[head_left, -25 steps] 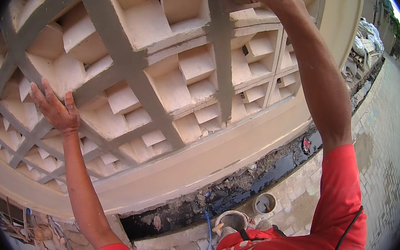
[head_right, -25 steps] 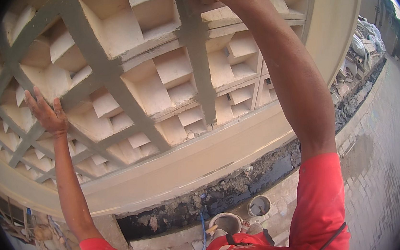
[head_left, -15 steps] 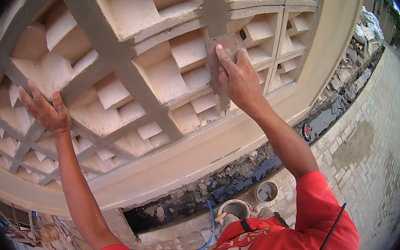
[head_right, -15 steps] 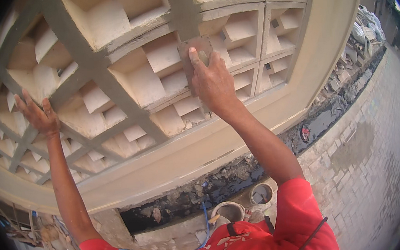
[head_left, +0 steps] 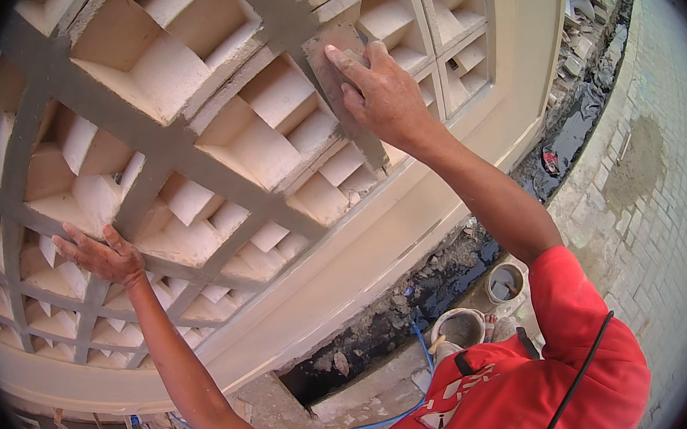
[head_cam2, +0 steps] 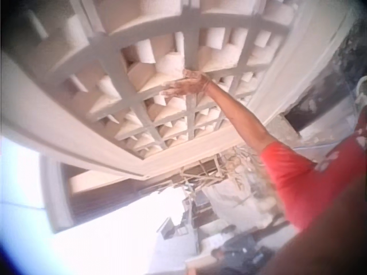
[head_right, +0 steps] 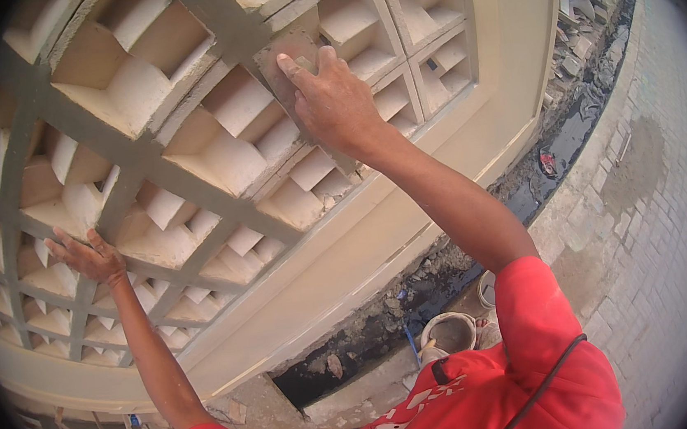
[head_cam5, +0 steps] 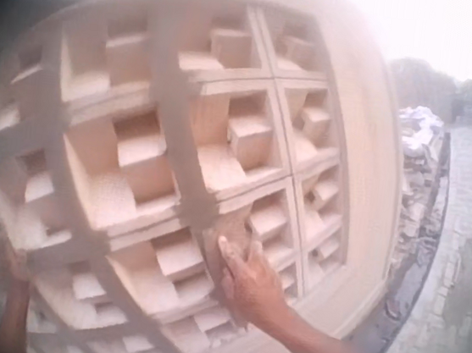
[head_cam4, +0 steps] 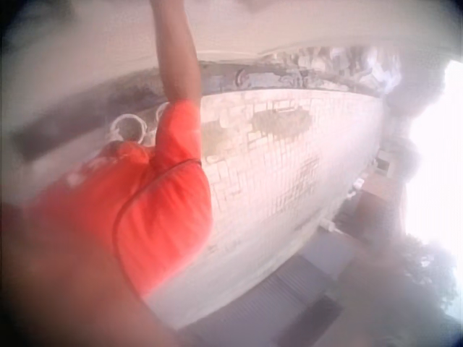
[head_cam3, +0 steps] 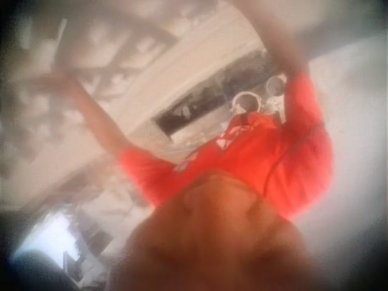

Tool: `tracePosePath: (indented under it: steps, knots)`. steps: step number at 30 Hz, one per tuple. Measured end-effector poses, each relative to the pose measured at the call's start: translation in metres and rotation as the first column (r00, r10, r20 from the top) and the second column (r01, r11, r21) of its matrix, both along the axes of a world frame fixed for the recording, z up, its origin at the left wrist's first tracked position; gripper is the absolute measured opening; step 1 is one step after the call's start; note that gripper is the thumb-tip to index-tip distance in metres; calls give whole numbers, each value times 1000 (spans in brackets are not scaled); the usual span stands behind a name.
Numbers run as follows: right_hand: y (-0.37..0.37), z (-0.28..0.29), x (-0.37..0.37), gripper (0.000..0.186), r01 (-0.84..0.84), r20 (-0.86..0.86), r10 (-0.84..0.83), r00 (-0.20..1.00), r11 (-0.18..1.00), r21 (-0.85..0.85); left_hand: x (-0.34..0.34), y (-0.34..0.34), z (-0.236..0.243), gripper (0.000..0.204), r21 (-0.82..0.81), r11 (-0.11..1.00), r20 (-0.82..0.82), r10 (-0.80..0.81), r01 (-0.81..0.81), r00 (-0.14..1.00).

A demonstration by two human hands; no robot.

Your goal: The person scoops plaster from a bucket using a trowel and applies it to the recessed grid of a decorative wall panel. They smooth the plaster into the crevices and along the edges of the panel's geometric pattern.

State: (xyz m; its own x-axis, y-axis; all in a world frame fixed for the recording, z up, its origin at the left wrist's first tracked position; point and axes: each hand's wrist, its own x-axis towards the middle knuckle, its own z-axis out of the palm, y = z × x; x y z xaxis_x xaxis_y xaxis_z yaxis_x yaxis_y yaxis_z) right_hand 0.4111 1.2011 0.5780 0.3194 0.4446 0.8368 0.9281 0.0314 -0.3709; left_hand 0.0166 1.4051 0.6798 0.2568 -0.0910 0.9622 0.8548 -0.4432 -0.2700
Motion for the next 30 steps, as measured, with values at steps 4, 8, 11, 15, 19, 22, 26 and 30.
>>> tracePosePath:
  steps: [4,8,11,15,19,22,26,30]
  knots:
    - [26,-89,-10,61,100,11,-100,995,993,-63,0,5,2,74,-1,1000,5,-4,4,1000]
    - [-19,-164,-28,57,-43,-186,-16,982,951,-306,5,-4,6,71,36,999,-13,22,-22,1000]
    - [-80,-179,-37,49,-168,-328,55,943,930,-327,7,-2,11,69,75,996,-16,45,-44,999]
    - [-159,-204,-41,50,-282,-581,-39,813,846,-452,6,-2,0,68,66,998,-23,14,-13,1000]
    - [-204,-254,-68,50,-336,-694,-148,705,791,-511,-41,-16,8,72,48,994,8,93,-93,996]
    - [-262,-310,-54,53,-359,-956,-59,289,919,-165,1,-10,8,79,-49,996,59,80,-77,995]
    - [-305,-299,-75,48,-594,-992,-10,127,800,-84,15,-1,-9,82,-186,983,105,26,-6,994]
    - [-265,-279,-111,46,-731,-979,-68,-193,675,97,-20,-32,-4,83,-256,966,63,47,-29,997]
